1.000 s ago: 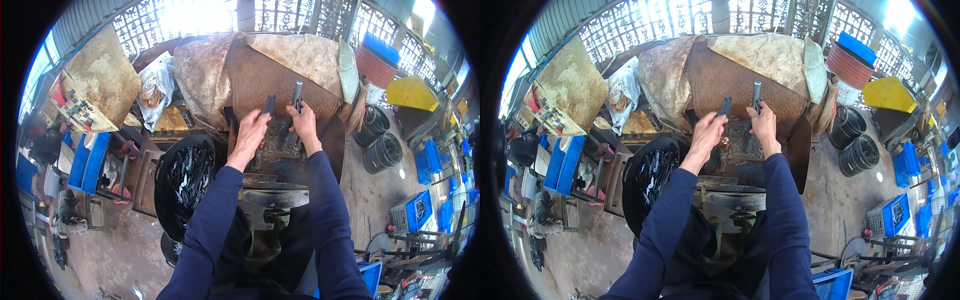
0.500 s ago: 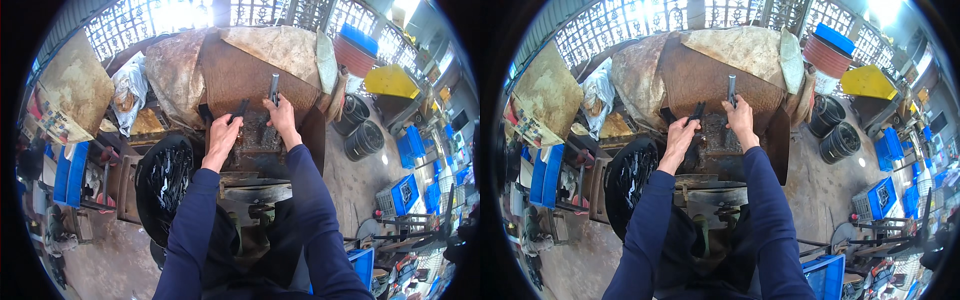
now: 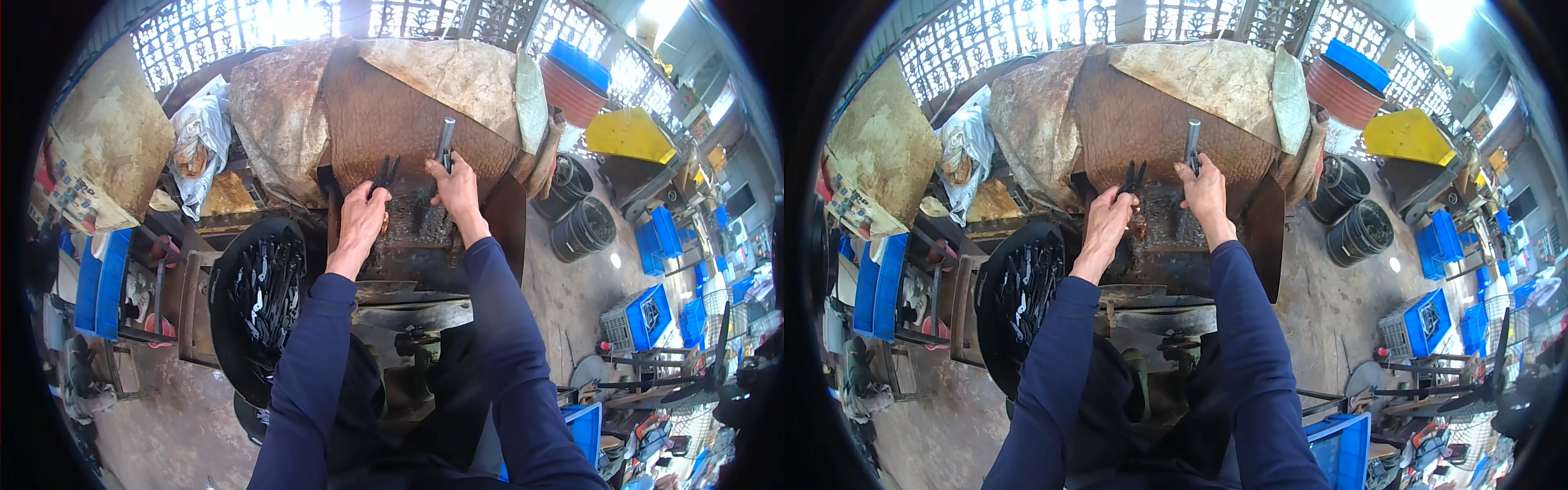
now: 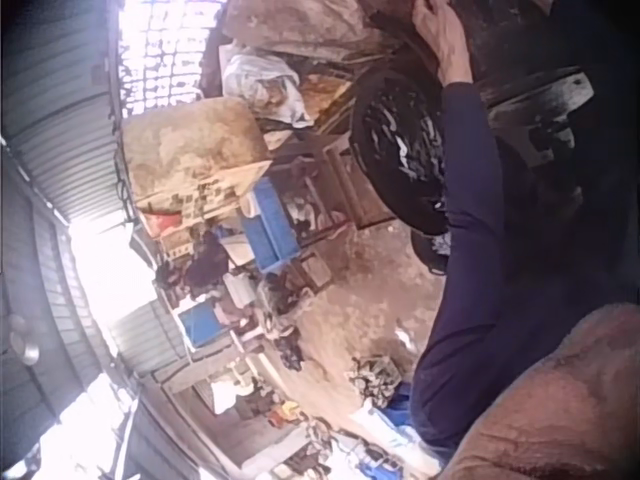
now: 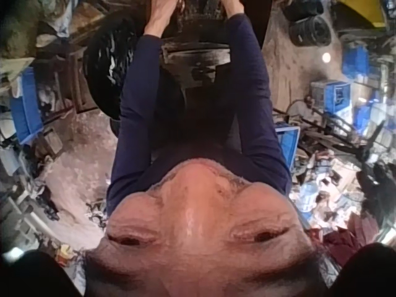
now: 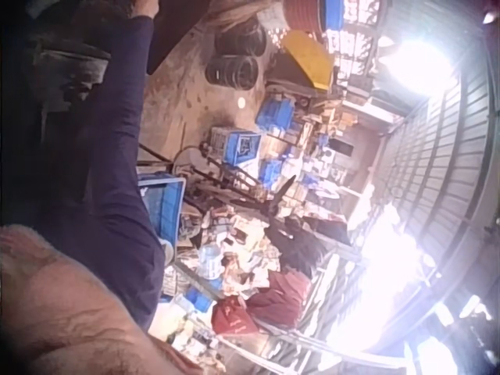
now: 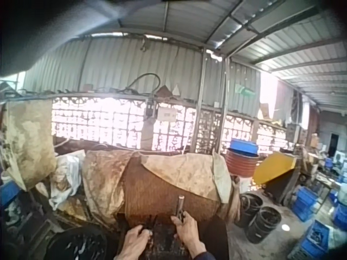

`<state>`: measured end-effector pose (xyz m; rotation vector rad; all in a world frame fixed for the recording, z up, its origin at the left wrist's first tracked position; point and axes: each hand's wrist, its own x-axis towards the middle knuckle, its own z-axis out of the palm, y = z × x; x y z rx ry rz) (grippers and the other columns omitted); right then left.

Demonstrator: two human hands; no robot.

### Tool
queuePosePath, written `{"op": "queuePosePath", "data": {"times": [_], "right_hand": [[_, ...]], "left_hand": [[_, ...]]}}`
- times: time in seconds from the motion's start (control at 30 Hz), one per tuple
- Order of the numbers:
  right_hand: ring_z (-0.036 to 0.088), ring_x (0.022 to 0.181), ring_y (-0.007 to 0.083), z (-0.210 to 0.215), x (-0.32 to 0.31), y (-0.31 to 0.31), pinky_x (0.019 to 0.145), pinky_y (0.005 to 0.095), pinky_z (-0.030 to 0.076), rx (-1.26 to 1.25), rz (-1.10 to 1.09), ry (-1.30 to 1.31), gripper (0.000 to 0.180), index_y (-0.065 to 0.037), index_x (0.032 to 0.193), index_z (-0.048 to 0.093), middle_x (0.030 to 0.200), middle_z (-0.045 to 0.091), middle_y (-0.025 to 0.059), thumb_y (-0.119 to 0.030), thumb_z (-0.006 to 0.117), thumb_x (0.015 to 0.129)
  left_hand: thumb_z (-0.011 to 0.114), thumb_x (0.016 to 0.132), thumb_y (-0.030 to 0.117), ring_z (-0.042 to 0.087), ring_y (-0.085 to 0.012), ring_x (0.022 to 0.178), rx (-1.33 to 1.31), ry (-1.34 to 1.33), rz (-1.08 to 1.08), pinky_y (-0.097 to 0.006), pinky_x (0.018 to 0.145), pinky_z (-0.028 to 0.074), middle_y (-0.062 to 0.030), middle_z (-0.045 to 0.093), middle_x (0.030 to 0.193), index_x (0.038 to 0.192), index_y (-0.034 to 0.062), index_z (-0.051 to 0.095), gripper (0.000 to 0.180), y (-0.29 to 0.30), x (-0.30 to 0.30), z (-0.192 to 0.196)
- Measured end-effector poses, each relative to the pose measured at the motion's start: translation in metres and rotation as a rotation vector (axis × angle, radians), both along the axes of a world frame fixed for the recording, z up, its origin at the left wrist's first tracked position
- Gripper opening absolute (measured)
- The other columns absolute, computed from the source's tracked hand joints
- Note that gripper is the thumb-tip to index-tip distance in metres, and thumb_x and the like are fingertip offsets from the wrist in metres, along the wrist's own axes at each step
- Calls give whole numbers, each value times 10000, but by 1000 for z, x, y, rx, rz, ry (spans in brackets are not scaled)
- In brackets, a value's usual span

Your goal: The person takes metal pieces from a basin, grinds them against a grinding machine, and places them into a container by hand.

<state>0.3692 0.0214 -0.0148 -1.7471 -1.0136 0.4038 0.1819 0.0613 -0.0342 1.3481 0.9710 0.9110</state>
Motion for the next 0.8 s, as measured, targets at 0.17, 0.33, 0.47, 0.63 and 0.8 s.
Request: {"op": "queuePosePath", "data": {"times": [0.17,0.33,0.47,0.63,0.8], "right_hand": [[668,487,222,-2,-5,3,500,355,530,1,20,6,423,37,1165,613,814,705,141,-313,701,946],[667,483,224,-2,3,-1,498,357,529,84,38,44,424,32,1167,618,819,707,136,-321,700,946],[622,475,143,3,-4,0,433,292,504,-13,-10,-5,335,4,1129,649,919,735,88,-273,702,949],[624,474,154,2,-2,-1,425,291,504,-10,-2,4,338,3,1128,652,926,739,85,-278,703,948],[635,497,159,2,-2,0,421,290,507,-9,-8,0,333,0,1128,655,931,740,85,-274,706,946]], "left_hand": [[582,933,215,423,-55,629,18,14,3,-243,571,316,42,498,701,867,40,649,198,4,-5,-2],[586,961,261,424,-59,632,3,-41,-10,-248,584,326,35,503,703,859,40,646,251,-1,2,4],[575,993,299,429,-66,640,-101,-107,-3,-247,596,335,28,516,712,834,41,643,310,-1,-4,7],[556,1001,327,443,-89,627,-56,-135,10,-268,594,351,8,515,688,800,35,643,366,0,0,2],[569,971,375,482,-130,625,17,-90,25,-318,603,385,-39,526,648,790,9,661,419,4,2,-6]]}}
